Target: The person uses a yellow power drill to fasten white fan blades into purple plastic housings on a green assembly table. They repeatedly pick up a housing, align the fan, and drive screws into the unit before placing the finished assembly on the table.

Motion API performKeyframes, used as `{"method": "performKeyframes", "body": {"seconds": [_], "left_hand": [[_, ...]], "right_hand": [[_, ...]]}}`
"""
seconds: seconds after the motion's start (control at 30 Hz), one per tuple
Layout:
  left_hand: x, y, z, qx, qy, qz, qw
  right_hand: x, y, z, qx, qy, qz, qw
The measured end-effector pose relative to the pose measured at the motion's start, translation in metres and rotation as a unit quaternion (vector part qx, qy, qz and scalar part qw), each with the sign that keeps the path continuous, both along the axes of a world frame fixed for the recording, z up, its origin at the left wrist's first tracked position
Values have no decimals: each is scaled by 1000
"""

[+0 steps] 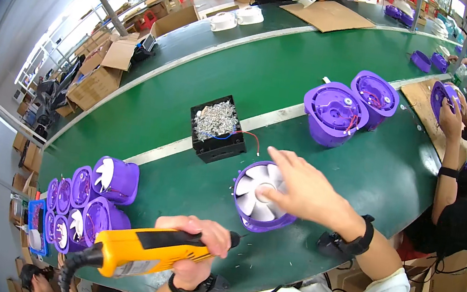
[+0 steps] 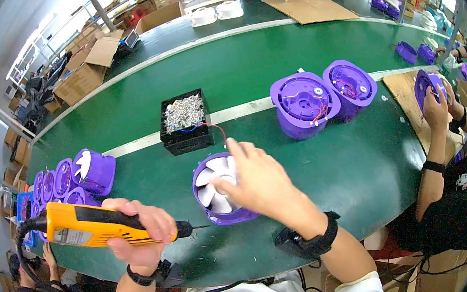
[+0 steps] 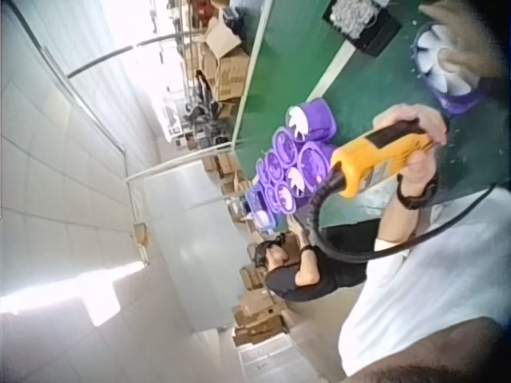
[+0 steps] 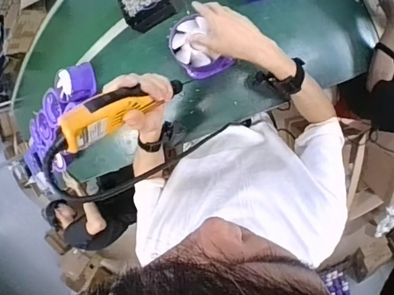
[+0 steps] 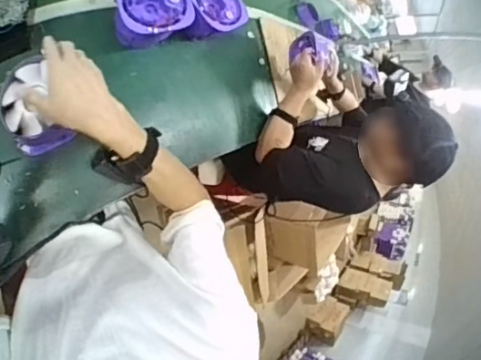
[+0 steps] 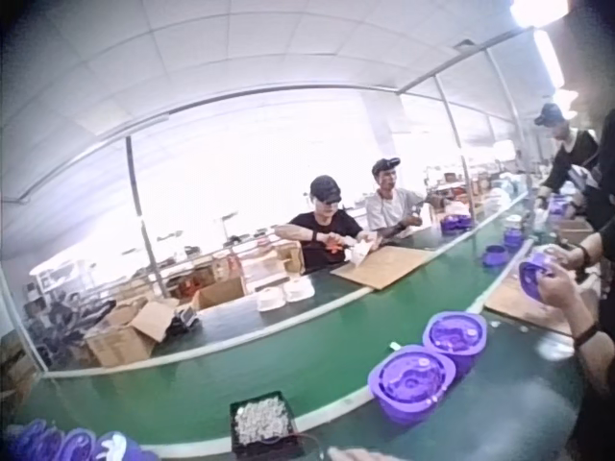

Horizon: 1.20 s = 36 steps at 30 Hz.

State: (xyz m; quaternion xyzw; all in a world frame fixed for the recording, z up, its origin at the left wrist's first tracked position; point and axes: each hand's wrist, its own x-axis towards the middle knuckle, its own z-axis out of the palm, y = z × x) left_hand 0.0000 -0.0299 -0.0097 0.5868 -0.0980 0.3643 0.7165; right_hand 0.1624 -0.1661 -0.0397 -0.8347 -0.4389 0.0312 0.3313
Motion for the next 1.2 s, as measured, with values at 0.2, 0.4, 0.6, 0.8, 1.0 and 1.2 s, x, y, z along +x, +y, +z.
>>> {"method": "performKeyframes", "body": {"seconds": [0.2,0.4,0.6,0.8,1.0,1.2], "left_hand": [[10,17,-8,10,7,42,999],[5,19,2,15,-1,20,1000],[2,18,-7,-40,1,27,999],[6,21,-27,-88,-33,43,995],[11,22,-44,-59,-10,73,996],[8,28,-52,-80,-19,83,993]], "right_hand": [[29,-5,-9,-135,172,-17,976],[48,4,-13,-201,276,11,940],[50,15,-17,-254,241,51,935],[37,6,-26,-248,108,125,955],[17,10,-11,-216,259,-21,941],[24,11,-13,-136,450,-45,882]]}}
